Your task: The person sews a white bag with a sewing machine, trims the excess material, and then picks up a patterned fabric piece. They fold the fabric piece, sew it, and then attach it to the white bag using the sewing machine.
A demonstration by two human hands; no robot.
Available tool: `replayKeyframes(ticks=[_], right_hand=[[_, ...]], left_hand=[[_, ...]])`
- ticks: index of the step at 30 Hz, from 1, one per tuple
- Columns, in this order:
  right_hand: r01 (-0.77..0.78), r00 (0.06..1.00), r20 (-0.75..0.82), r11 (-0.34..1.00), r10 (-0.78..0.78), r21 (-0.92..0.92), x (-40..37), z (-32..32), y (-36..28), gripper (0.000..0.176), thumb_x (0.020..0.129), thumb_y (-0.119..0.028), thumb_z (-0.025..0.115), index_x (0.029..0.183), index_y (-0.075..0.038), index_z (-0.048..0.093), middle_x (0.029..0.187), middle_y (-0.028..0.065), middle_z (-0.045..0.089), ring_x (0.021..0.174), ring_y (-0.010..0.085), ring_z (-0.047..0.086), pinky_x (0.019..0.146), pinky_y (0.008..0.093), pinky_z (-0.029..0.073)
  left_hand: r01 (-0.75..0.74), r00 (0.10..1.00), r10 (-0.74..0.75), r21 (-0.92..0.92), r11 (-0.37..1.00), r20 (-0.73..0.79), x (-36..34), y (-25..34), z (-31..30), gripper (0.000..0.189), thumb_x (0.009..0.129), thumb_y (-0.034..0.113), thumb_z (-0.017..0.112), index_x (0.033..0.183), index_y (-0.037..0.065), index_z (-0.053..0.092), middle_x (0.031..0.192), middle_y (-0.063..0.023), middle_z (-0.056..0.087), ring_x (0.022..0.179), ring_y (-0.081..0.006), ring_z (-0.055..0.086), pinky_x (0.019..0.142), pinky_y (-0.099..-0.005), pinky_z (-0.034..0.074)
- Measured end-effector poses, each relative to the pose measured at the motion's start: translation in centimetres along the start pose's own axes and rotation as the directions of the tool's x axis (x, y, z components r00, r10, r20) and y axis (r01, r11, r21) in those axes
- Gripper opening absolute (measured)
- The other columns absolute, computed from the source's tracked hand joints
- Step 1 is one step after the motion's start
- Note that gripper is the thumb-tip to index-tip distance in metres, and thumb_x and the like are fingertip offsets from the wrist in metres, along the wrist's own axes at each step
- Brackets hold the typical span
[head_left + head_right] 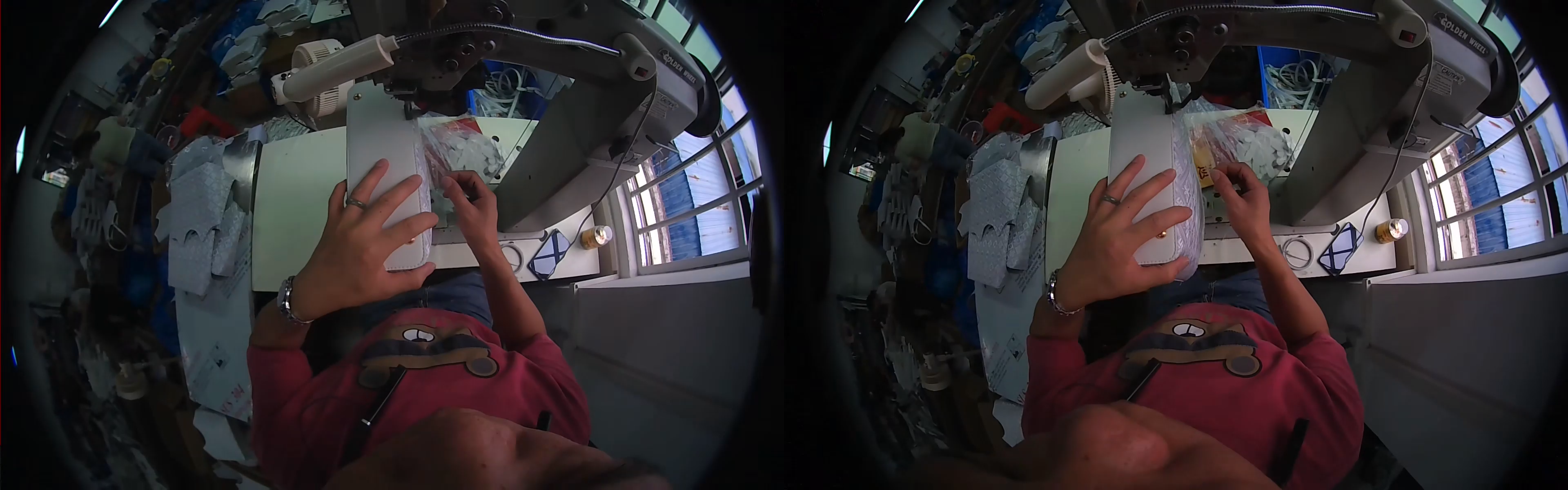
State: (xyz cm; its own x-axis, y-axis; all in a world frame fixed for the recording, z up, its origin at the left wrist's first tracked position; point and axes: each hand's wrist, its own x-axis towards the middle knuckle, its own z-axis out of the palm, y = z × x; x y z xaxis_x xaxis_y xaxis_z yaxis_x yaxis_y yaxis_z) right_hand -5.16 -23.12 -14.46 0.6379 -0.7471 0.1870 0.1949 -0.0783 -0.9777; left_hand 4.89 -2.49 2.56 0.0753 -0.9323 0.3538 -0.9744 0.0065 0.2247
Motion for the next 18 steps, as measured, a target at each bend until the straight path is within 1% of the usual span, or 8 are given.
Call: replayKeyframes(ticks=[6,9,11,13,14,16,17,18], right_hand=[[-0.035,0.999,-0.01,0.999,0.035,0.017,-0.2,-0.4,0.8,0.025,0.1,-0.02,0.074,0.111,0.002,0.069,0.097,0.0026,0.071,0.087,0.0086,0.062,0.081,0.0249,0.051],[-0.06,0.998,-0.016,0.998,0.061,0.03,-0.4,-0.6,0.6,0.021,0.102,-0.019,0.071,0.109,0.0,0.07,0.092,-0.0002,0.068,0.085,0.0072,0.061,0.08,0.0234,0.048],[-0.076,0.997,-0.025,0.997,0.076,-0.03,-0.7,-1.4,0.8,0.021,0.102,-0.019,0.07,0.11,0.0,0.07,0.093,0.0007,0.068,0.084,0.0076,0.061,0.079,0.0238,0.048],[-0.05,0.998,-0.042,0.998,0.049,-0.036,-1.2,-2.1,-1.2,0.021,0.103,-0.019,0.069,0.111,0.0,0.07,0.093,0.0011,0.068,0.084,0.008,0.061,0.078,0.0239,0.048],[-0.024,0.997,-0.07,0.999,0.021,-0.042,-1.3,-2.8,-2.7,0.02,0.104,-0.019,0.068,0.111,0.0,0.071,0.093,0.0016,0.068,0.083,0.0083,0.06,0.077,0.024,0.048],[0.194,0.971,-0.099,0.962,-0.216,-0.194,-1.4,-6.1,-6.3,0.02,0.107,-0.018,0.063,0.113,0.0,0.071,0.095,0.0023,0.069,0.081,0.008,0.06,0.076,0.0234,0.047],[0.328,0.919,-0.142,0.914,-0.367,-0.24,-1.2,-7.9,-9.1,0.022,0.11,-0.018,0.059,0.113,-0.001,0.071,0.097,0.0031,0.07,0.08,0.0074,0.06,0.071,0.0212,0.044],[0.41,0.842,-0.218,0.848,-0.494,-0.336,-1.0,-10.4,-11.7,0.022,0.11,-0.019,0.057,0.114,-0.002,0.071,0.099,0.0049,0.072,0.077,0.0064,0.059,0.064,0.02,0.041]], left_hand=[[0.023,1.0,-0.023,-0.012,1.0,-0.019,1.1,-1.3,0.3,0.052,0.077,0.038,0.086,0.124,0.02,0.075,0.156,-0.0096,0.052,0.153,-0.0397,0.036,0.115,-0.061,0.033],[0.031,0.999,-0.032,-0.034,0.999,-0.026,1.6,-2.1,0.6,0.053,0.076,0.037,0.086,0.124,0.02,0.075,0.156,-0.0091,0.052,0.153,-0.0396,0.035,0.116,-0.0613,0.033],[0.039,0.999,-0.039,-0.024,0.999,-0.035,1.8,-2.4,0.8,0.053,0.076,0.037,0.085,0.124,0.02,0.074,0.156,-0.0091,0.051,0.153,-0.0396,0.035,0.117,-0.0613,0.032],[0.039,0.999,-0.039,-0.01,0.999,-0.038,2.1,-2.6,0.9,0.053,0.075,0.036,0.085,0.124,0.019,0.074,0.156,-0.009,0.052,0.153,-0.0395,0.035,0.117,-0.0614,0.032],[0.03,0.999,-0.029,0.0,1.0,-0.037,2.2,-2.6,0.9,0.053,0.075,0.036,0.085,0.125,0.019,0.074,0.156,-0.0088,0.052,0.153,-0.0394,0.035,0.117,-0.0614,0.032],[0.024,0.999,-0.024,0.018,1.0,-0.043,2.2,-2.6,0.8,0.053,0.076,0.037,0.085,0.124,0.019,0.074,0.156,-0.009,0.052,0.153,-0.0394,0.035,0.117,-0.0615,0.032],[0.018,0.999,-0.016,0.032,0.999,-0.042,2.1,-2.6,0.9,0.053,0.076,0.038,0.086,0.124,0.019,0.074,0.156,-0.0092,0.052,0.153,-0.0394,0.035,0.117,-0.0616,0.031],[0.011,0.999,-0.011,0.026,1.0,-0.034,2.0,-2.6,0.9,0.053,0.076,0.038,0.086,0.124,0.019,0.074,0.156,-0.0092,0.052,0.153,-0.0394,0.035,0.117,-0.0616,0.031]])
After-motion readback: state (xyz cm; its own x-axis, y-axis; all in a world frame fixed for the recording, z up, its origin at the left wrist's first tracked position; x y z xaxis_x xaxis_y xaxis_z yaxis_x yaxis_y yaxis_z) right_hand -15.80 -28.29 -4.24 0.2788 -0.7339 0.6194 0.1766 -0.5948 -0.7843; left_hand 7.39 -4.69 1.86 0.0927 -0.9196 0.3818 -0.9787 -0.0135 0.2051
